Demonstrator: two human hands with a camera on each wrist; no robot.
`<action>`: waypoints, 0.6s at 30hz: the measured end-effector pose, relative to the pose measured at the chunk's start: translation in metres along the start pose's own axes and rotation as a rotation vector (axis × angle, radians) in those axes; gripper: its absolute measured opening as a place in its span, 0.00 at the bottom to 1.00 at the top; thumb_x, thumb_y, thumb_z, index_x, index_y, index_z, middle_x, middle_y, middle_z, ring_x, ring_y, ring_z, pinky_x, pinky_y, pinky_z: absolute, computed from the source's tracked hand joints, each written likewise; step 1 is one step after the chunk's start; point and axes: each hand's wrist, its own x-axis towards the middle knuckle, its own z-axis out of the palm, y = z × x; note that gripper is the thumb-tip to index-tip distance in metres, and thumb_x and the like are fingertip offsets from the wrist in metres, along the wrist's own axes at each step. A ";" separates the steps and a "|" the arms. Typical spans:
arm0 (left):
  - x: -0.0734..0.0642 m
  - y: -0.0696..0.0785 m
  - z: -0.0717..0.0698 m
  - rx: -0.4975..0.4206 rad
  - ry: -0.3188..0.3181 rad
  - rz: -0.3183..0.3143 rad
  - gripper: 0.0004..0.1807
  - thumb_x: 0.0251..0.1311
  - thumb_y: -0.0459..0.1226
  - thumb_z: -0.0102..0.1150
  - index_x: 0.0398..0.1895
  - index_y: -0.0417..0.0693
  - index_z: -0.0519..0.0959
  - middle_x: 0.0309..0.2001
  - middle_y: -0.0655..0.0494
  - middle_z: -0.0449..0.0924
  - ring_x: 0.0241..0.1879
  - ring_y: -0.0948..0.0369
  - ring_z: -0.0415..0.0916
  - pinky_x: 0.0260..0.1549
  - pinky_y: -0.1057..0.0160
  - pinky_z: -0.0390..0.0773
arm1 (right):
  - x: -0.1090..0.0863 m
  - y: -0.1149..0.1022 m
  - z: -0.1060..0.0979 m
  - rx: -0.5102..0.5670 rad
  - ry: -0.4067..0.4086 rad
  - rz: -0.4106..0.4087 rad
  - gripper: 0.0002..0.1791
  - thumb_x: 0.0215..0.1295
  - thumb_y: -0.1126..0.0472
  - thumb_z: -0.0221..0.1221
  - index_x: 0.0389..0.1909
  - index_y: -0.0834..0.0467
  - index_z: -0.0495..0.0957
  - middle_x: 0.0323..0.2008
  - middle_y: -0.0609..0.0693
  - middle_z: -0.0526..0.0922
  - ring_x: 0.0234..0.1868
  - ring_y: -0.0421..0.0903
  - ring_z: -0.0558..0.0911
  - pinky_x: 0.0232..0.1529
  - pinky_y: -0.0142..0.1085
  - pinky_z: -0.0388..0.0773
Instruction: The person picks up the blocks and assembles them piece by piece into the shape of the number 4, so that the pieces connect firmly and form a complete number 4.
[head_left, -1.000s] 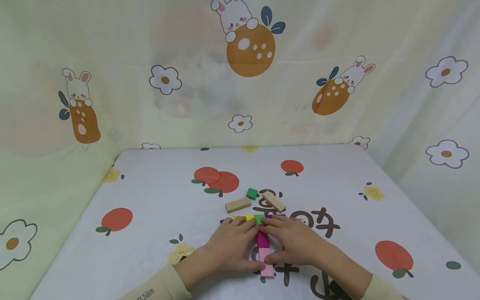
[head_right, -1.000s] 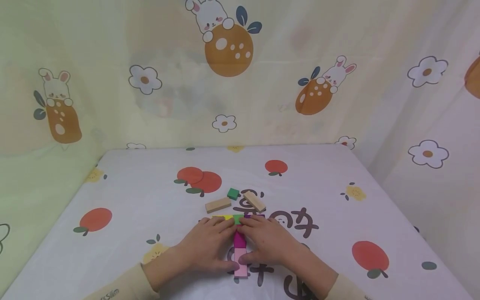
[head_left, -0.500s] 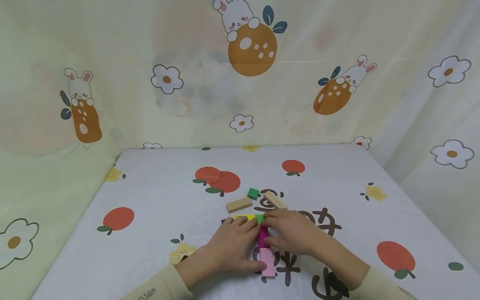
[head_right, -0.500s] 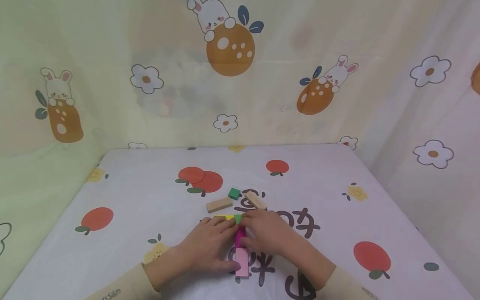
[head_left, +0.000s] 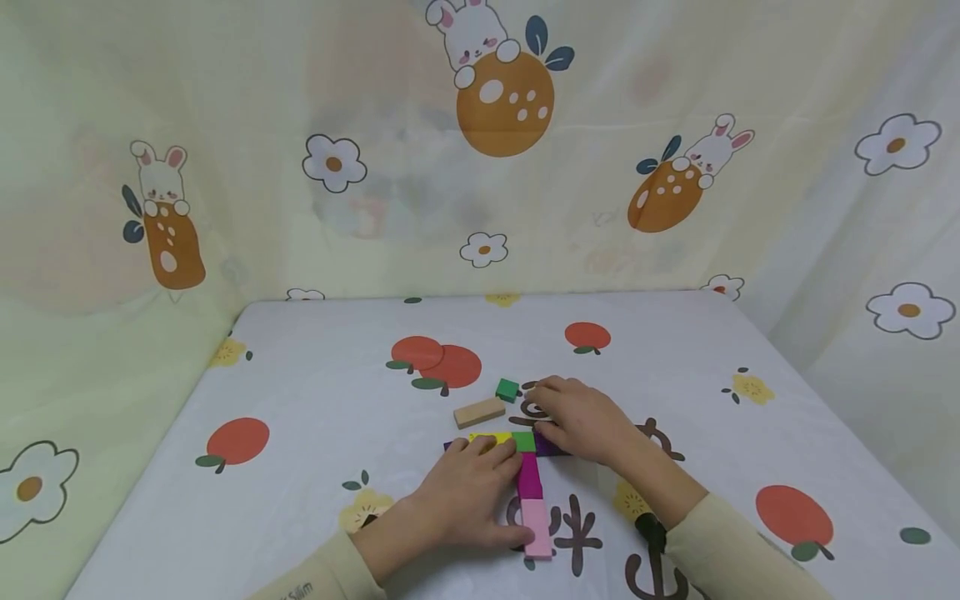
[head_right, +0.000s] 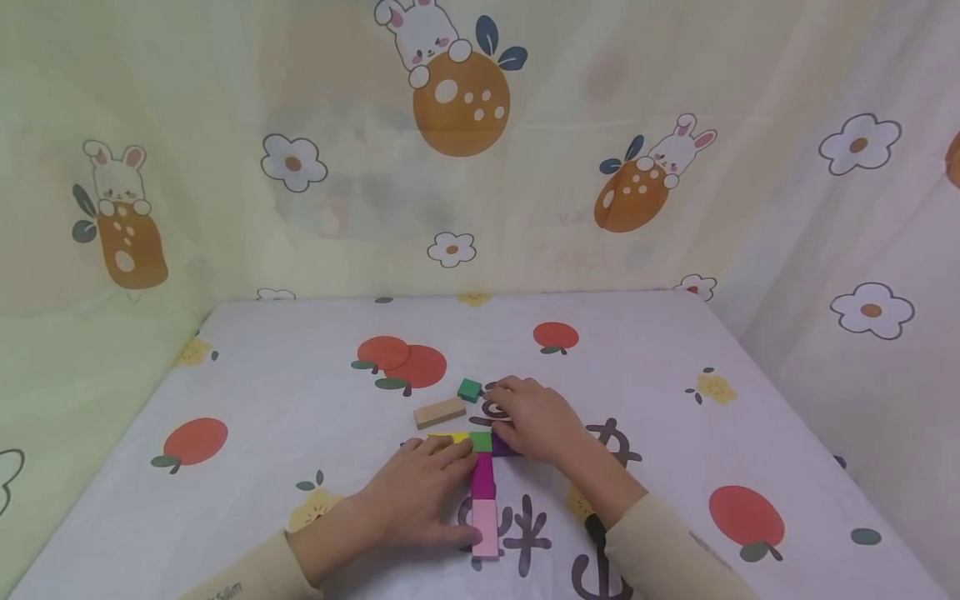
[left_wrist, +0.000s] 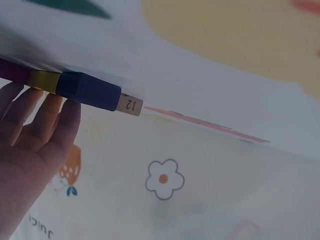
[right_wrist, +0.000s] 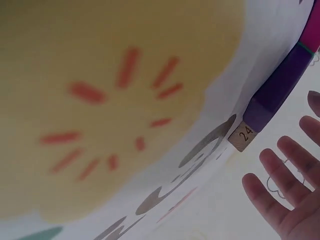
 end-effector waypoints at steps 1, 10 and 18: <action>0.000 0.000 0.000 -0.001 0.001 0.000 0.49 0.58 0.75 0.51 0.73 0.54 0.73 0.73 0.59 0.72 0.70 0.53 0.69 0.66 0.45 0.73 | 0.002 0.001 0.000 -0.003 -0.003 -0.002 0.25 0.68 0.54 0.67 0.64 0.57 0.80 0.61 0.56 0.82 0.61 0.55 0.82 0.59 0.52 0.82; 0.000 0.000 0.003 0.028 0.027 0.009 0.48 0.59 0.75 0.50 0.72 0.54 0.73 0.72 0.59 0.73 0.70 0.54 0.70 0.64 0.48 0.74 | 0.017 0.014 0.006 -0.090 -0.052 -0.002 0.26 0.69 0.56 0.65 0.66 0.57 0.78 0.64 0.58 0.80 0.65 0.58 0.80 0.62 0.53 0.79; 0.000 0.000 0.004 0.023 0.018 0.004 0.48 0.59 0.75 0.50 0.73 0.55 0.73 0.72 0.59 0.72 0.70 0.54 0.69 0.66 0.48 0.73 | 0.022 0.019 0.012 -0.046 -0.069 0.010 0.22 0.68 0.61 0.65 0.63 0.56 0.81 0.62 0.56 0.82 0.61 0.57 0.82 0.60 0.52 0.81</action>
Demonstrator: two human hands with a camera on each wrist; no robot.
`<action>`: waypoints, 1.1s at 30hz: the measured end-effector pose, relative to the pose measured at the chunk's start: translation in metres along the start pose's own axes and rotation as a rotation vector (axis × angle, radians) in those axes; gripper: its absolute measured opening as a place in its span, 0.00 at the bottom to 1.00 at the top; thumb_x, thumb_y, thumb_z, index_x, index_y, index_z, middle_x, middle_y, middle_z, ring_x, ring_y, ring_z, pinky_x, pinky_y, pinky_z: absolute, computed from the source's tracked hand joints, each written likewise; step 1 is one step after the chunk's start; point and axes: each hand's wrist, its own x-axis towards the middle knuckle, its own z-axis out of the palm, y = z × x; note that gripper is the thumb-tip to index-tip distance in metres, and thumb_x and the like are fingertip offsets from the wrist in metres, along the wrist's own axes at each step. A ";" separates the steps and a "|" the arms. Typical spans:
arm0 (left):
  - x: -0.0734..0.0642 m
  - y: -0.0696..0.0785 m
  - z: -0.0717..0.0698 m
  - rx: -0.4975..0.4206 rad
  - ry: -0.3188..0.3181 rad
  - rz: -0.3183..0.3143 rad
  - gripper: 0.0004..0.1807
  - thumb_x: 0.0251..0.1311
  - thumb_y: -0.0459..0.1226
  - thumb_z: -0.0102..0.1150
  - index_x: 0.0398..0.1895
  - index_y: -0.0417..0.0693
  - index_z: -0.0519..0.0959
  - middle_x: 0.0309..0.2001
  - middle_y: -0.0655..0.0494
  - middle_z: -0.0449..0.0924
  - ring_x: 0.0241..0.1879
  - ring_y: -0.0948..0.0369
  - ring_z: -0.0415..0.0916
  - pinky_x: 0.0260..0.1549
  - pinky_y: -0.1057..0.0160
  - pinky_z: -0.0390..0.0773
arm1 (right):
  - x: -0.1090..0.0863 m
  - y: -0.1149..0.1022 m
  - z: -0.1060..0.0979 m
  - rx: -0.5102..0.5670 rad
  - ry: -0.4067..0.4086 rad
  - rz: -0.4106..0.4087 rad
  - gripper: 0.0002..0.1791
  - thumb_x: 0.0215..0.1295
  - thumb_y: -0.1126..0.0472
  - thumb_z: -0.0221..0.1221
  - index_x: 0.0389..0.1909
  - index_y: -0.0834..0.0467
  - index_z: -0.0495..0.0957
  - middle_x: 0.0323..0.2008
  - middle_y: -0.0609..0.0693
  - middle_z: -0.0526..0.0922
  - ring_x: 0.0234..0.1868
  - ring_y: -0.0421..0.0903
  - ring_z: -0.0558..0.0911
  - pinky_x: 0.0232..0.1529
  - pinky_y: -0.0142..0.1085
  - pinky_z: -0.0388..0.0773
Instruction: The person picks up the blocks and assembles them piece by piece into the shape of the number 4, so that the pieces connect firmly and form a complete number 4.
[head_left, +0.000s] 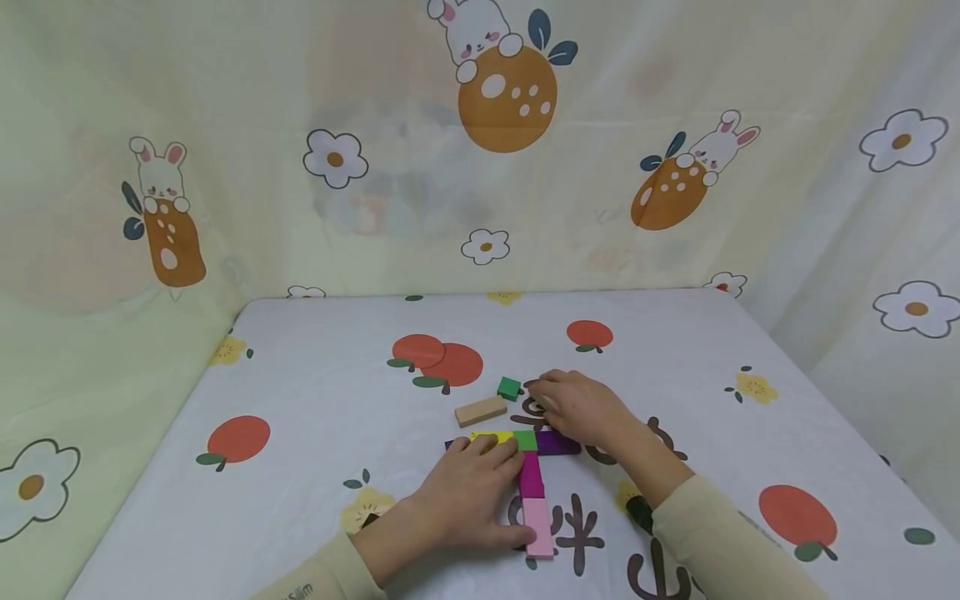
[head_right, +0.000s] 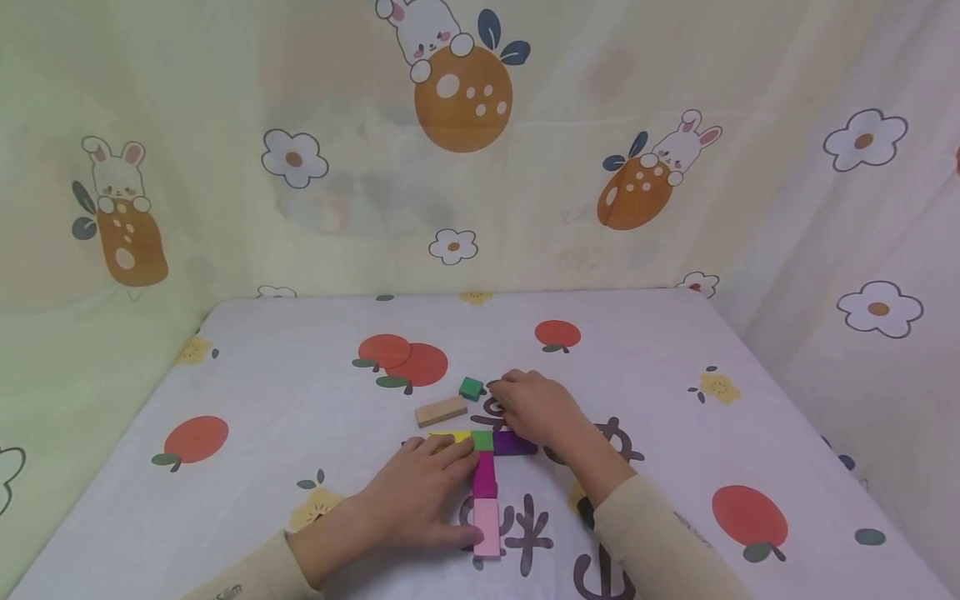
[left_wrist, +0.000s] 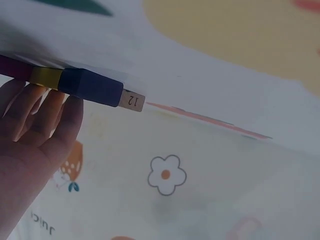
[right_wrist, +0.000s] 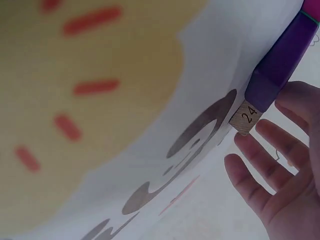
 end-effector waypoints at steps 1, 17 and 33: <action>0.000 0.000 0.000 -0.003 -0.001 0.000 0.48 0.59 0.75 0.50 0.73 0.55 0.73 0.72 0.59 0.72 0.70 0.54 0.69 0.66 0.48 0.73 | 0.000 0.000 0.001 0.004 -0.002 0.006 0.22 0.68 0.61 0.65 0.63 0.55 0.81 0.62 0.56 0.82 0.61 0.57 0.82 0.60 0.52 0.81; 0.002 0.002 -0.003 -0.037 -0.041 -0.012 0.48 0.59 0.74 0.52 0.74 0.54 0.72 0.74 0.58 0.70 0.72 0.52 0.68 0.67 0.44 0.72 | 0.004 -0.006 0.003 -0.013 0.058 0.005 0.21 0.71 0.63 0.62 0.64 0.56 0.79 0.62 0.57 0.81 0.59 0.56 0.83 0.61 0.49 0.81; 0.002 0.002 -0.005 -0.029 -0.030 -0.020 0.47 0.58 0.74 0.53 0.73 0.55 0.73 0.72 0.59 0.72 0.71 0.53 0.68 0.65 0.46 0.73 | 0.008 -0.020 0.001 -0.008 0.109 0.060 0.23 0.66 0.65 0.64 0.63 0.58 0.80 0.58 0.57 0.82 0.53 0.54 0.85 0.56 0.47 0.84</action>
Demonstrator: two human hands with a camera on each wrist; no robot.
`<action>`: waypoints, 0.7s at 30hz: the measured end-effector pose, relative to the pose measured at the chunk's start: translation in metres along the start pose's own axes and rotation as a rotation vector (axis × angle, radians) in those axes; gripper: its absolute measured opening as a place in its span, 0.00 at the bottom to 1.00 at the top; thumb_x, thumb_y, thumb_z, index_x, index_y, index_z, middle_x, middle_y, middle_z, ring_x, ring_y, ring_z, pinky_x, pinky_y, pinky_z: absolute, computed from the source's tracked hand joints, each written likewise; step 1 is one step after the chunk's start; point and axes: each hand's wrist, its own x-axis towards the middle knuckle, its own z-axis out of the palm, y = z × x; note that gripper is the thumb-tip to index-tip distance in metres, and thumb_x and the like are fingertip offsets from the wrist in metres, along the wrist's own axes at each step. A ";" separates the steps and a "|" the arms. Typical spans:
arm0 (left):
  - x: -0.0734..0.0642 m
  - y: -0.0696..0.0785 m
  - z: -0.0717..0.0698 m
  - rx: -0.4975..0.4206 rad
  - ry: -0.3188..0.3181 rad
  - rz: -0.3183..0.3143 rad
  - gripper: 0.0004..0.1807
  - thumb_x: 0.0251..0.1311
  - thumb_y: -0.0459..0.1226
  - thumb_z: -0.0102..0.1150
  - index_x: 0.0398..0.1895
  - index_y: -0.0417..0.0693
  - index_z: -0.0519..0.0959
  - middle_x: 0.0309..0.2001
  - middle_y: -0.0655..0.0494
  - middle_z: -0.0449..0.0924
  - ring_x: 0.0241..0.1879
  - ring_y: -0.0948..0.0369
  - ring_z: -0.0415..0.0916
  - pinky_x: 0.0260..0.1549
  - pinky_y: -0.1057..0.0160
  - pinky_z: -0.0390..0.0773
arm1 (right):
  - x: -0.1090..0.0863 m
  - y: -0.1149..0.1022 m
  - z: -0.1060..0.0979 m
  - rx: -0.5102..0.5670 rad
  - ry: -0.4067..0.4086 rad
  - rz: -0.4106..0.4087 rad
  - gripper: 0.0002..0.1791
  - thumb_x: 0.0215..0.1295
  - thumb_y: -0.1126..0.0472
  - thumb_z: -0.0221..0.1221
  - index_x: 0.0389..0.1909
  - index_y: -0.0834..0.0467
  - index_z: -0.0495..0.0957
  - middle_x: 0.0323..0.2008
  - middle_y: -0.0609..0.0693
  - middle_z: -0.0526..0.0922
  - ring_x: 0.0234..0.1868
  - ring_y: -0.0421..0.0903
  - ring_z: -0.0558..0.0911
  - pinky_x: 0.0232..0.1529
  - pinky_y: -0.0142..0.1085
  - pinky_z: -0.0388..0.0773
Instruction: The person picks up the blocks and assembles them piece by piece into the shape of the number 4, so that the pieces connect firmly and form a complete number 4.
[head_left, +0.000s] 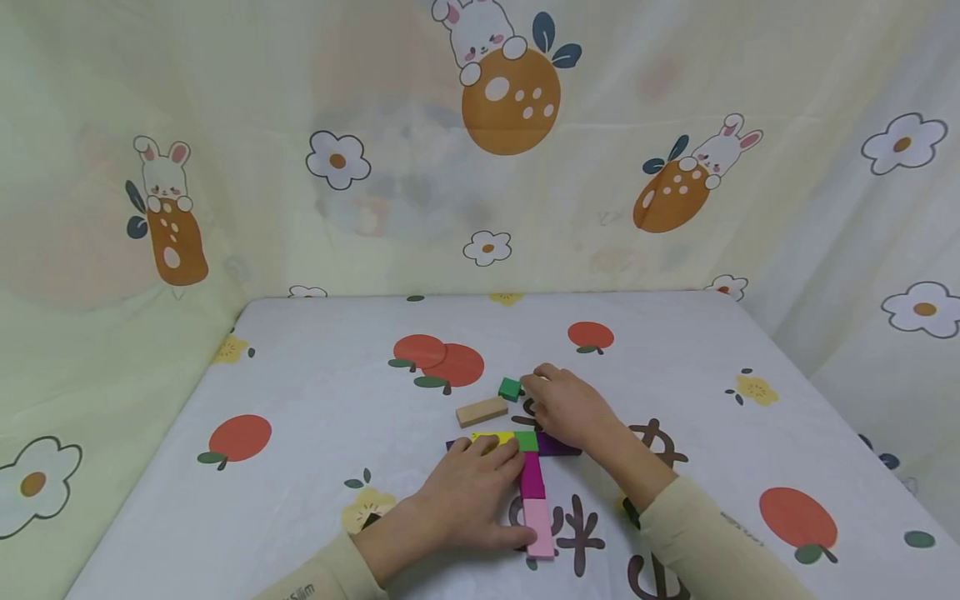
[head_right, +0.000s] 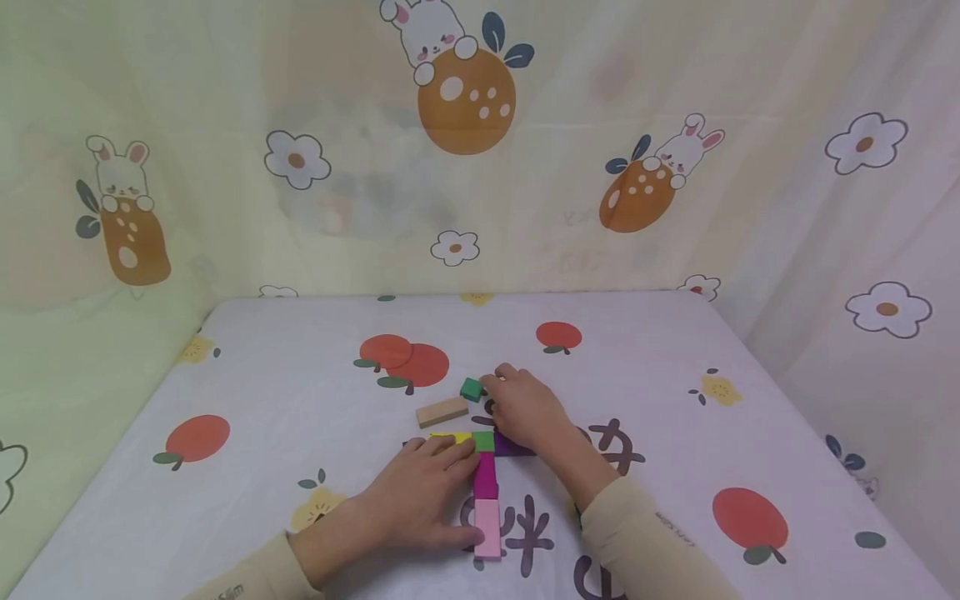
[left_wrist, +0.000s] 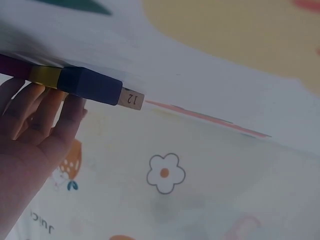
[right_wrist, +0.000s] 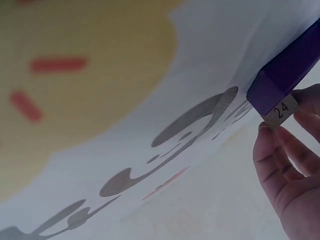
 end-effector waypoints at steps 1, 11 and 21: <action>0.000 0.000 0.000 0.001 0.001 0.000 0.47 0.58 0.74 0.53 0.73 0.55 0.73 0.72 0.59 0.72 0.71 0.53 0.68 0.65 0.46 0.73 | 0.000 0.000 0.000 0.000 -0.001 0.009 0.23 0.65 0.65 0.64 0.62 0.58 0.80 0.57 0.57 0.82 0.52 0.54 0.85 0.56 0.47 0.84; 0.000 0.000 0.003 0.008 0.011 0.016 0.47 0.58 0.74 0.51 0.72 0.55 0.73 0.71 0.59 0.73 0.70 0.54 0.68 0.64 0.48 0.73 | 0.003 -0.003 0.004 -0.003 0.002 -0.004 0.21 0.66 0.66 0.62 0.59 0.58 0.82 0.54 0.57 0.84 0.49 0.53 0.85 0.54 0.47 0.84; 0.000 -0.002 0.003 0.020 0.016 0.013 0.48 0.59 0.74 0.51 0.73 0.54 0.73 0.72 0.59 0.72 0.70 0.54 0.68 0.65 0.47 0.73 | 0.009 -0.010 0.005 0.070 -0.014 0.018 0.25 0.66 0.62 0.65 0.64 0.60 0.79 0.57 0.58 0.83 0.55 0.53 0.84 0.59 0.47 0.82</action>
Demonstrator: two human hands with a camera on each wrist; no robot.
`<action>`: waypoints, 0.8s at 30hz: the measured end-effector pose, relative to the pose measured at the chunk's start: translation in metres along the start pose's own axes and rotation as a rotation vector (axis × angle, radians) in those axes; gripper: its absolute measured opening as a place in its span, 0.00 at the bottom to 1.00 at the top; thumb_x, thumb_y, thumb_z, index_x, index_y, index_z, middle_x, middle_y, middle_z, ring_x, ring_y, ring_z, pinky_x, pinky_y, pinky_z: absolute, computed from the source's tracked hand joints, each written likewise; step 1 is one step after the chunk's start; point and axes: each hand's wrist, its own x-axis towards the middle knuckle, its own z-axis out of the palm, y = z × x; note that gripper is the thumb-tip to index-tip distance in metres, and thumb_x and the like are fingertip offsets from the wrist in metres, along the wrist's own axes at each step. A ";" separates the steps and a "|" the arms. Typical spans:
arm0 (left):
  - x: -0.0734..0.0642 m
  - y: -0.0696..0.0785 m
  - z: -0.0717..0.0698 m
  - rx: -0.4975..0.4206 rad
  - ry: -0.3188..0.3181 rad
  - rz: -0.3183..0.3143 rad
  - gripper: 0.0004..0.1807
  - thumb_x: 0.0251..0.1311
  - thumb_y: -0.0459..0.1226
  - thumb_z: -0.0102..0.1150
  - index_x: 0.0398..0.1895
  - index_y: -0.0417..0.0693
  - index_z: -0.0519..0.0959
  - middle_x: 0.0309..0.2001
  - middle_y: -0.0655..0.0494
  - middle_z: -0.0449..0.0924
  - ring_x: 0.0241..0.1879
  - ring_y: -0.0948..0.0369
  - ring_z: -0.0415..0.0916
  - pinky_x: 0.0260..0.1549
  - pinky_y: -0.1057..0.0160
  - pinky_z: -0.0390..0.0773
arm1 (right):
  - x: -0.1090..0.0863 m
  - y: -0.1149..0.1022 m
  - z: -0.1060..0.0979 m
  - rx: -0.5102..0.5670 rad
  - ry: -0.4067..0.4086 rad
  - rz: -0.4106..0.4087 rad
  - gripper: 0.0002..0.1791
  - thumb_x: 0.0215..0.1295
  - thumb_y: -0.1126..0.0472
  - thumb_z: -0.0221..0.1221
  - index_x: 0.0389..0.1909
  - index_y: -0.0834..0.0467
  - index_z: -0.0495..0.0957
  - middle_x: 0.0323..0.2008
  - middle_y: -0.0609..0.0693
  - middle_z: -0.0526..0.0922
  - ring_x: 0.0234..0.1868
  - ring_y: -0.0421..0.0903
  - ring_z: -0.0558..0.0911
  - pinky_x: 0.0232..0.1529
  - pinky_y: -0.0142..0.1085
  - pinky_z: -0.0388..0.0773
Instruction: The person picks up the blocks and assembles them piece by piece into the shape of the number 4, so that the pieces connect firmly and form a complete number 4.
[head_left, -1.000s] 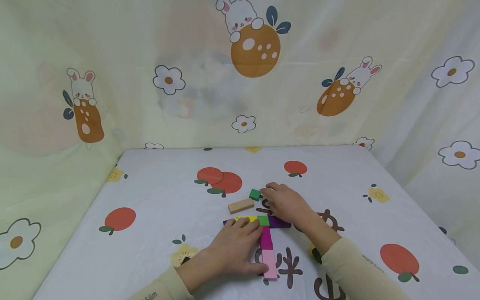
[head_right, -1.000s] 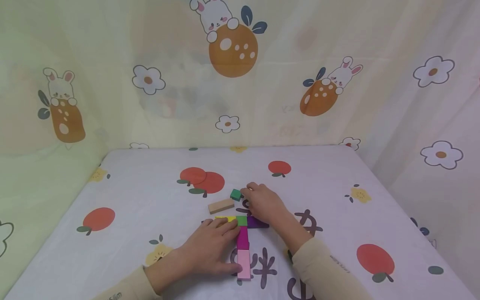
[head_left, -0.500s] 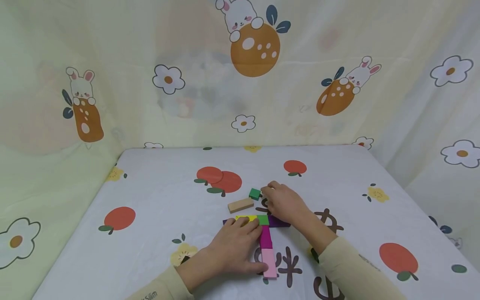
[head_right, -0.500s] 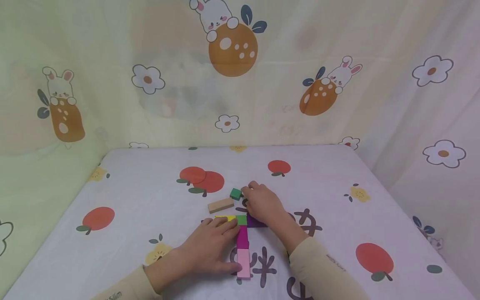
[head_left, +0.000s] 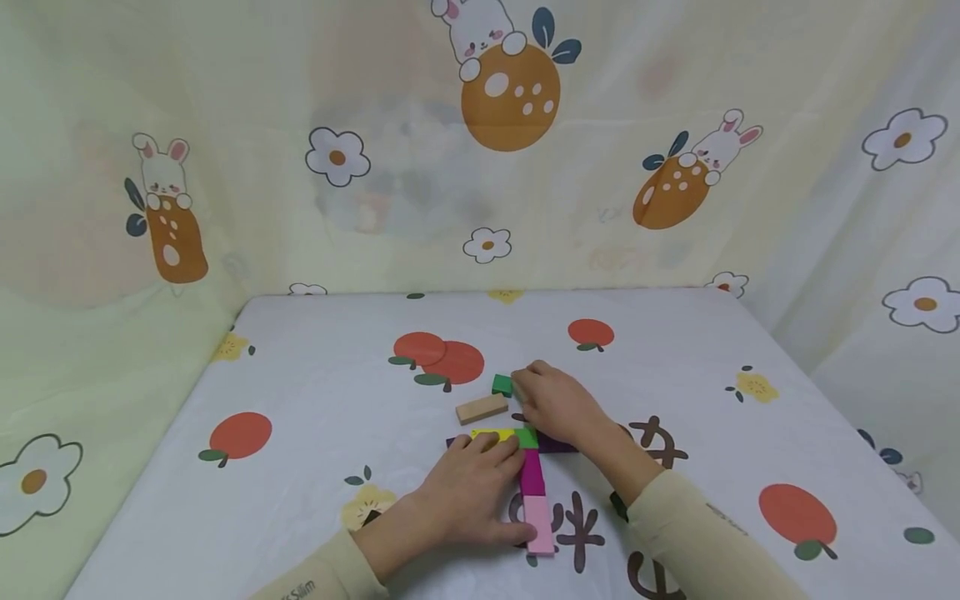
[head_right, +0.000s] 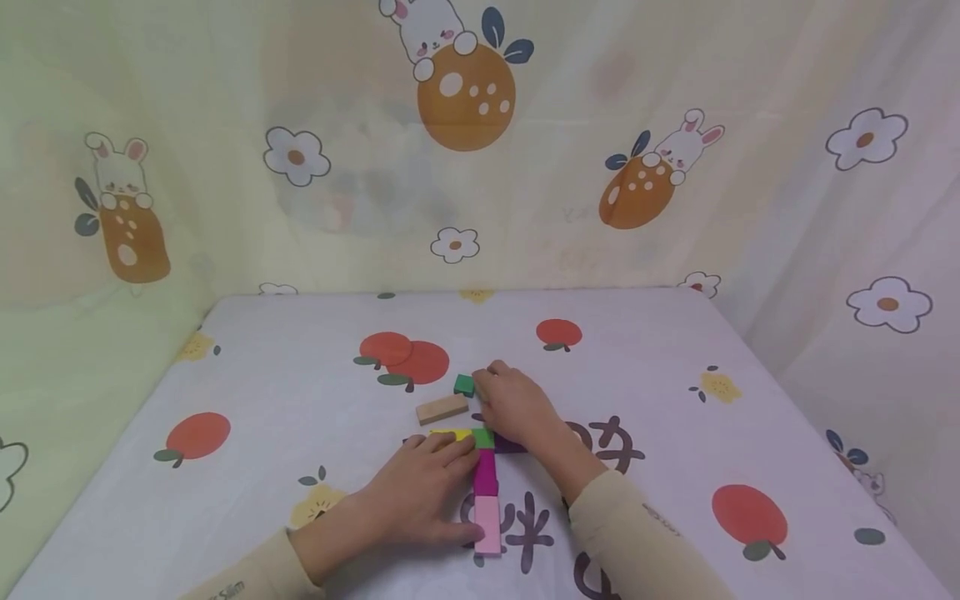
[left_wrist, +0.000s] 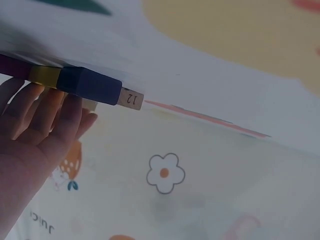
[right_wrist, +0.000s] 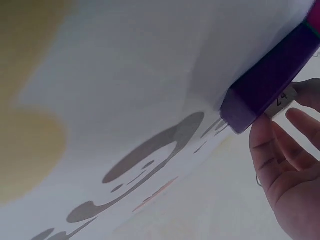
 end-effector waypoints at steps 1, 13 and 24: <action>0.000 0.000 0.000 -0.001 -0.002 0.001 0.48 0.59 0.75 0.51 0.73 0.54 0.73 0.72 0.59 0.72 0.70 0.54 0.68 0.65 0.47 0.73 | 0.000 -0.001 0.000 0.013 -0.002 0.008 0.25 0.66 0.62 0.66 0.64 0.60 0.78 0.57 0.59 0.82 0.55 0.53 0.84 0.59 0.47 0.82; -0.001 -0.001 0.000 -0.008 0.009 0.008 0.47 0.59 0.74 0.51 0.72 0.55 0.73 0.71 0.60 0.73 0.69 0.54 0.69 0.63 0.48 0.74 | 0.004 -0.007 0.002 0.055 -0.007 0.075 0.27 0.65 0.61 0.66 0.64 0.63 0.78 0.57 0.59 0.82 0.47 0.51 0.82 0.55 0.47 0.84; -0.001 -0.001 0.001 -0.009 0.016 0.013 0.47 0.59 0.74 0.51 0.72 0.55 0.73 0.71 0.60 0.73 0.69 0.55 0.69 0.62 0.50 0.74 | 0.004 -0.019 0.000 0.048 -0.021 0.159 0.24 0.64 0.61 0.67 0.59 0.66 0.80 0.53 0.59 0.83 0.42 0.49 0.82 0.50 0.44 0.86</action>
